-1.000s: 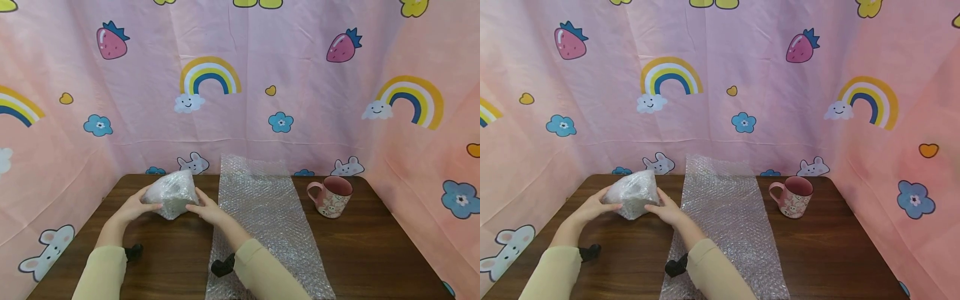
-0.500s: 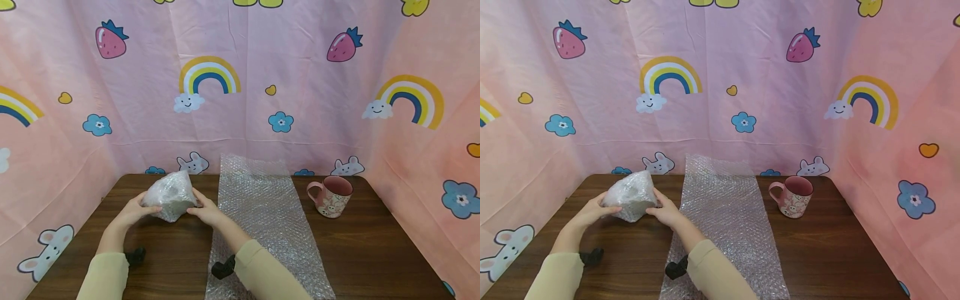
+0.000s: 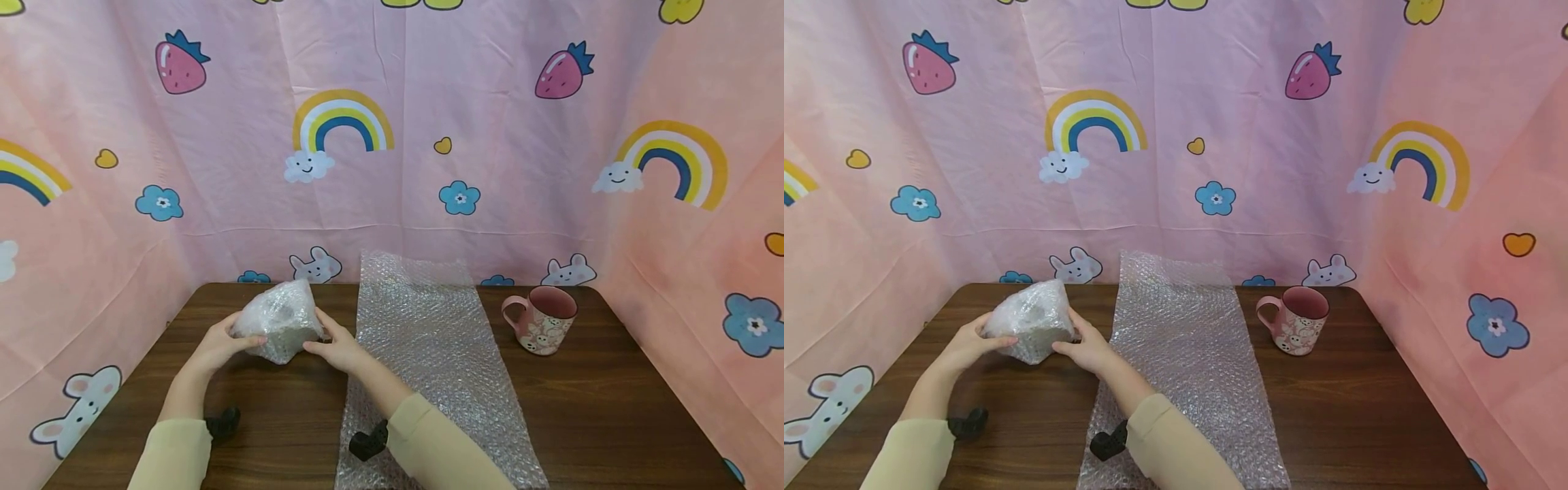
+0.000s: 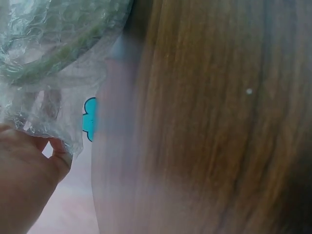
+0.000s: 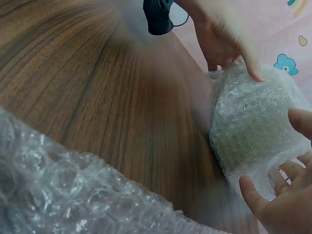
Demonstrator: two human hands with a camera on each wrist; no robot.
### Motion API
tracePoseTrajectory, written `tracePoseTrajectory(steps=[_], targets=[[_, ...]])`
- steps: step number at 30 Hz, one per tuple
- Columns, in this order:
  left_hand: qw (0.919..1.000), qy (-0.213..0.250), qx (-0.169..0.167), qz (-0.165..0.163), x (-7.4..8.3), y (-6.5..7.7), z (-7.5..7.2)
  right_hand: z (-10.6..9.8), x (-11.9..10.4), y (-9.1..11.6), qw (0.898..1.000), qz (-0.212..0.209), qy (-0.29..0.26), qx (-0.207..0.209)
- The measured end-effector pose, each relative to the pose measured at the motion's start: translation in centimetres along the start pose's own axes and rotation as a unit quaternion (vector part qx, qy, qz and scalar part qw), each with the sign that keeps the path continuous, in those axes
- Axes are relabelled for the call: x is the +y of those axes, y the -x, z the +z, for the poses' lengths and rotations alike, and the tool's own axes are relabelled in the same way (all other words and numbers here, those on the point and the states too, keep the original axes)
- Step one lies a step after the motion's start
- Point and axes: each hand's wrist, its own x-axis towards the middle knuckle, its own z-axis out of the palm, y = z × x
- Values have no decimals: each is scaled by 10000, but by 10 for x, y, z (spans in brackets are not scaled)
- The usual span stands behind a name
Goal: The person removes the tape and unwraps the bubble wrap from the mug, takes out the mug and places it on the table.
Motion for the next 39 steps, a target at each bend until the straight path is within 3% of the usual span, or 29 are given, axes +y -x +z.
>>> tracePoseTrajectory(steps=[8,19,33,39], targets=[[9998,-118,148,56,5,6,1,2,0,6,9997,88,219,44],[9985,-76,454,290,27,17,3,-1,-4,13,9966,-591,45,580],[9950,75,816,577,65,24,28,-21,-3,18,9831,-1340,-326,1202],[9920,81,1050,700,78,26,41,-31,-6,21,9777,-1327,-94,1627]])
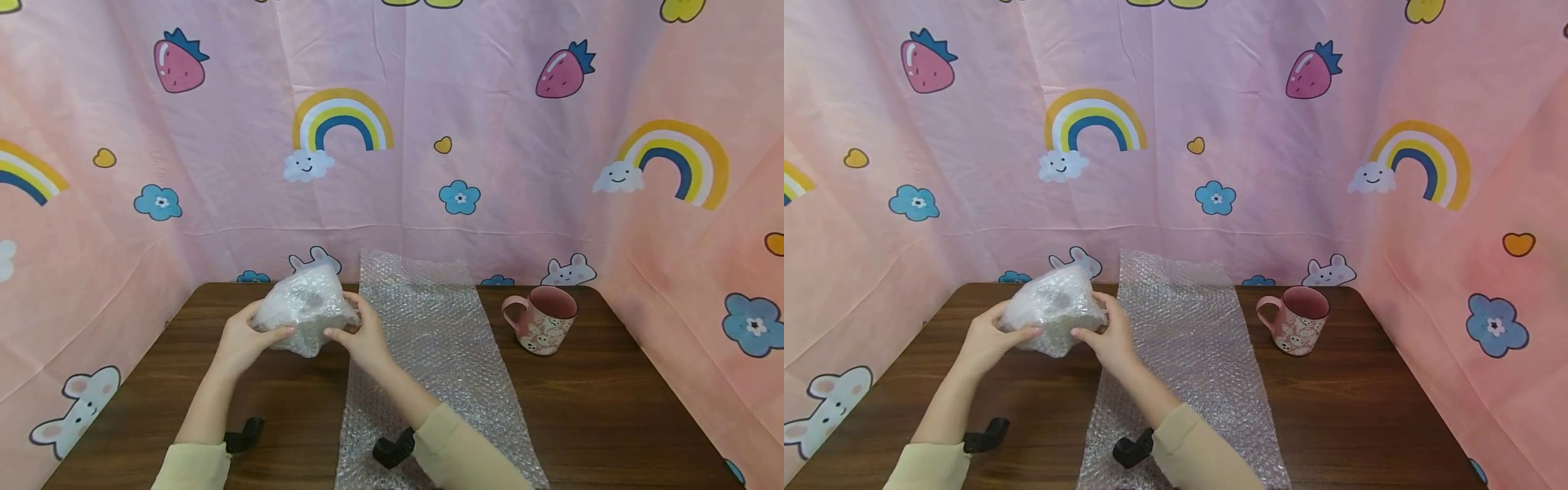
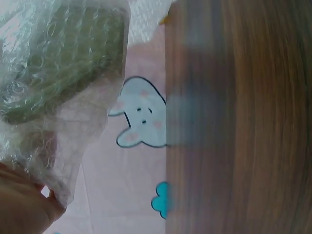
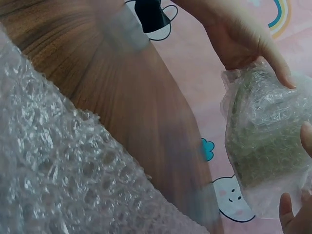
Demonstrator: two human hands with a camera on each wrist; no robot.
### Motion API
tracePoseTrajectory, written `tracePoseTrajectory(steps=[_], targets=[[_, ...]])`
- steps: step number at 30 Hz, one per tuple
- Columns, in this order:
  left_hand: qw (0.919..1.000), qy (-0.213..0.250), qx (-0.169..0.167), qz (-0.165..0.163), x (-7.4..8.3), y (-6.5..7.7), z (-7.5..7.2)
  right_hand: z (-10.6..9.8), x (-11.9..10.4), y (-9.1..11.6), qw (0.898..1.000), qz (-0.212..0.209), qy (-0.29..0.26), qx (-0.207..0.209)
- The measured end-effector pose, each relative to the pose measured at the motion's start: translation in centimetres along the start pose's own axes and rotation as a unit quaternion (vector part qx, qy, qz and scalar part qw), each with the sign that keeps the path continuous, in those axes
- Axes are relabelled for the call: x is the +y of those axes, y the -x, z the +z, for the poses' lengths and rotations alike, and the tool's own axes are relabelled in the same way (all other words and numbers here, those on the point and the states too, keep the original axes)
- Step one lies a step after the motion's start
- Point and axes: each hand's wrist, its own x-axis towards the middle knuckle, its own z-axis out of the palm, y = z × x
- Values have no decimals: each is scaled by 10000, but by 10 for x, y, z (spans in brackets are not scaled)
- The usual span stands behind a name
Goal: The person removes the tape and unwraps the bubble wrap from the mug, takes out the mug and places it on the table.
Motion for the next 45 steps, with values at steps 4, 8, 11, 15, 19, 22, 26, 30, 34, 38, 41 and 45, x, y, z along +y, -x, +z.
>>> tracePoseTrajectory(steps=[4,8,11,15,19,22,26,30,34,38,41,45], targets=[[10000,47,53,16,8,2,9,-7,-1,1,9996,65,162,236],[9999,101,99,50,13,3,16,-11,-1,3,9989,118,211,413],[9998,127,122,69,16,4,22,-14,1,3,9984,81,159,534],[9998,162,128,20,18,5,30,-20,2,5,9978,-6,127,650],[9996,257,130,-7,21,6,38,-28,0,8,9970,-2,315,702],[9993,341,145,23,25,6,45,-36,-1,10,9967,-5,410,702],[9988,455,115,129,29,6,56,-49,-1,15,9958,11,566,716],[9981,511,68,336,35,7,70,-64,1,22,9950,61,650,761],[9967,646,39,493,40,7,83,-79,2,28,9944,100,675,805],[9958,741,-58,537,45,6,96,-92,3,34,9933,159,750,860],[9956,738,-112,569,49,6,104,-101,3,38,9933,170,696,910],[9948,821,-171,581,55,6,115,-112,0,41,9921,218,710,1012]])
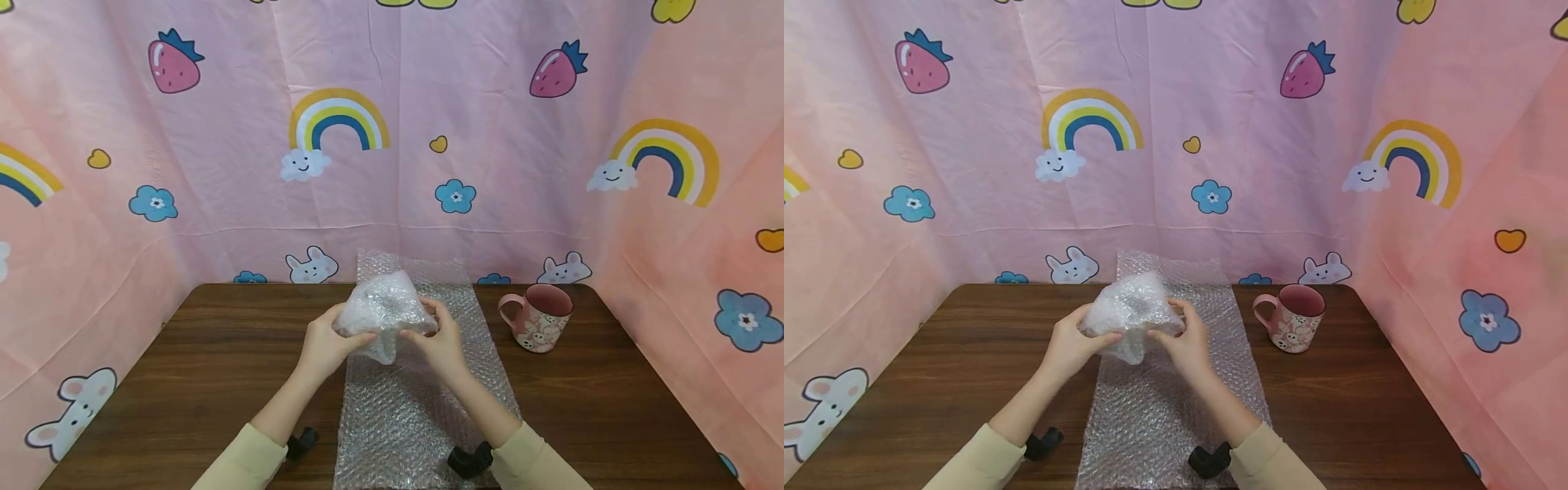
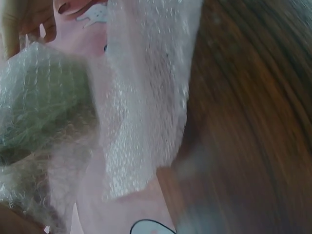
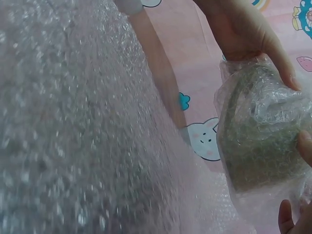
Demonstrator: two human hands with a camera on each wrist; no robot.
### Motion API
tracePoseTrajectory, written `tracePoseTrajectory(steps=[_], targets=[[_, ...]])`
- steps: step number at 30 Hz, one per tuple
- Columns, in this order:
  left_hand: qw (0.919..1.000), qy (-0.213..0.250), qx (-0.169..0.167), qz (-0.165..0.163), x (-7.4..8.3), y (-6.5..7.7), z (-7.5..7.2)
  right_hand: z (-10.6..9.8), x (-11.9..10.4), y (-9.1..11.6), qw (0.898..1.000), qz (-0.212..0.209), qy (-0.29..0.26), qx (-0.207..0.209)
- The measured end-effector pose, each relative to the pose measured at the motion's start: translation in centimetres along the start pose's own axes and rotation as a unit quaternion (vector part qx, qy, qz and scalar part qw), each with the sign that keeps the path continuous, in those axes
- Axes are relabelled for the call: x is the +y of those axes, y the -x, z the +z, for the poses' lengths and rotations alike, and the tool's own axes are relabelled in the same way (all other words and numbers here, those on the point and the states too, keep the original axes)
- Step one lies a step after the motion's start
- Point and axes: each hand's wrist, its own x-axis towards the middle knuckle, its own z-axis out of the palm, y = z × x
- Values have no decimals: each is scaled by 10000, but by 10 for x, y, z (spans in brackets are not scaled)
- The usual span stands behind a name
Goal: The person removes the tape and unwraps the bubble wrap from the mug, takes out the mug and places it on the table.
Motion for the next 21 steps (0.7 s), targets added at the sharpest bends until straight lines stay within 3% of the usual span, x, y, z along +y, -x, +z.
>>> tracePoseTrajectory(steps=[7,14,21], targets=[[9999,43,-25,116,5,0,17,-20,-33,14,9998,-6,180,79],[9998,-1,-89,197,7,6,36,-35,8,13,9990,261,362,14],[9988,-252,-153,380,10,4,53,-55,17,14,9966,17,824,29]])
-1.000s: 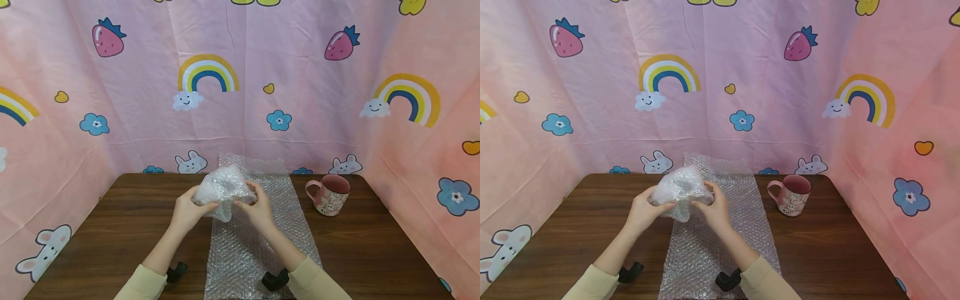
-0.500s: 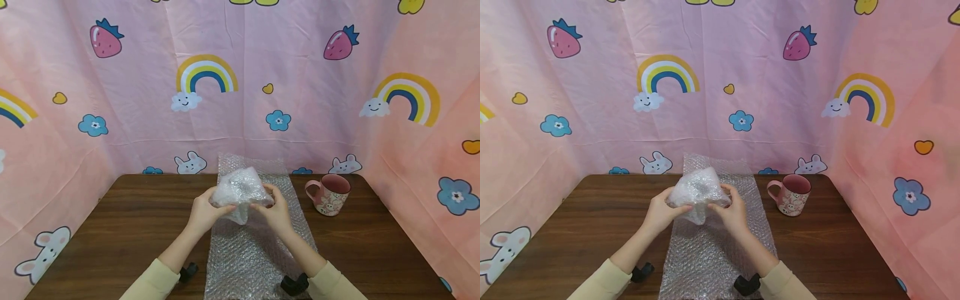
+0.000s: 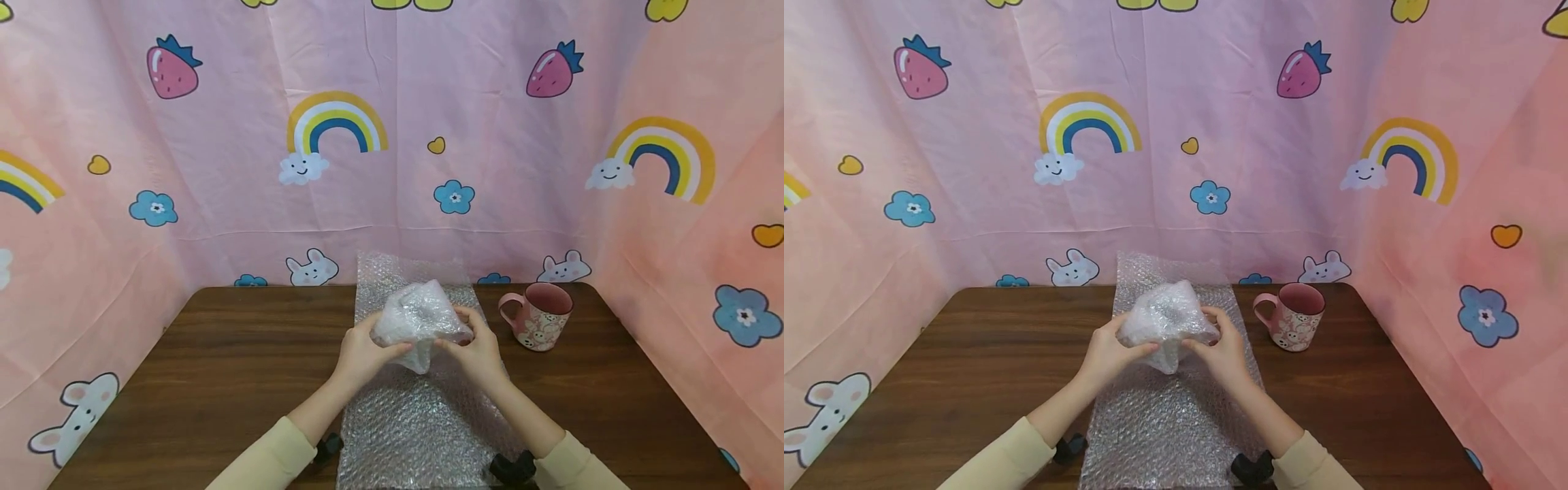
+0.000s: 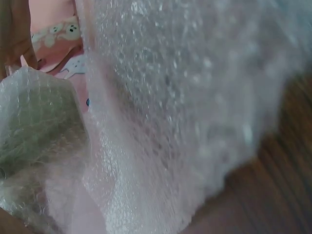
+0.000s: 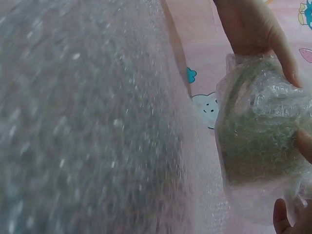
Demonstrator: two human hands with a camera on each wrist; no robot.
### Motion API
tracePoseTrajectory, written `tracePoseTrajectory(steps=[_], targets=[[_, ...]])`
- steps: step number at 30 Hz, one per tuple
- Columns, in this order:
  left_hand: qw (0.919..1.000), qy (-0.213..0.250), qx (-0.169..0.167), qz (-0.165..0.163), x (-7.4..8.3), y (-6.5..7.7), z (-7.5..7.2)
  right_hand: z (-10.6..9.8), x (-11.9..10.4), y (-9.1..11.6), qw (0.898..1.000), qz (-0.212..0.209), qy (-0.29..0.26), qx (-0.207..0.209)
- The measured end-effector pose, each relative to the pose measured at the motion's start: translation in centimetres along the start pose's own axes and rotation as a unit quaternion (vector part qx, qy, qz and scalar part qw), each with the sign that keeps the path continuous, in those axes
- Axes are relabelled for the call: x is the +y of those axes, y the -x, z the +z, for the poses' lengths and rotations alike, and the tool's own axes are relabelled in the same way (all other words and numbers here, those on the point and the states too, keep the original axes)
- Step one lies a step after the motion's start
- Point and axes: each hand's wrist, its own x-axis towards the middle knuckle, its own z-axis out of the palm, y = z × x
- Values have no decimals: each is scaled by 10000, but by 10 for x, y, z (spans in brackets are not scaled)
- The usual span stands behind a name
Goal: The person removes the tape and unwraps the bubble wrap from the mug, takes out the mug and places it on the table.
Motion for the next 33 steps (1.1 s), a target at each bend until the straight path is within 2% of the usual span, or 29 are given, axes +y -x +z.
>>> tracePoseTrajectory(steps=[8,12,16,25,33], targets=[[9991,-4,-431,36,1,1,12,-18,14,2,9995,-262,83,-129],[9982,-14,-581,165,-2,1,16,-22,18,3,9988,-406,226,-116],[9978,-62,-594,272,-4,0,19,-22,21,4,9986,-437,281,-52],[9975,-92,-685,139,-10,1,23,-17,31,5,9997,-145,141,-137],[9974,-177,-698,33,-15,3,24,-15,36,7,9997,-147,-24,-207]])
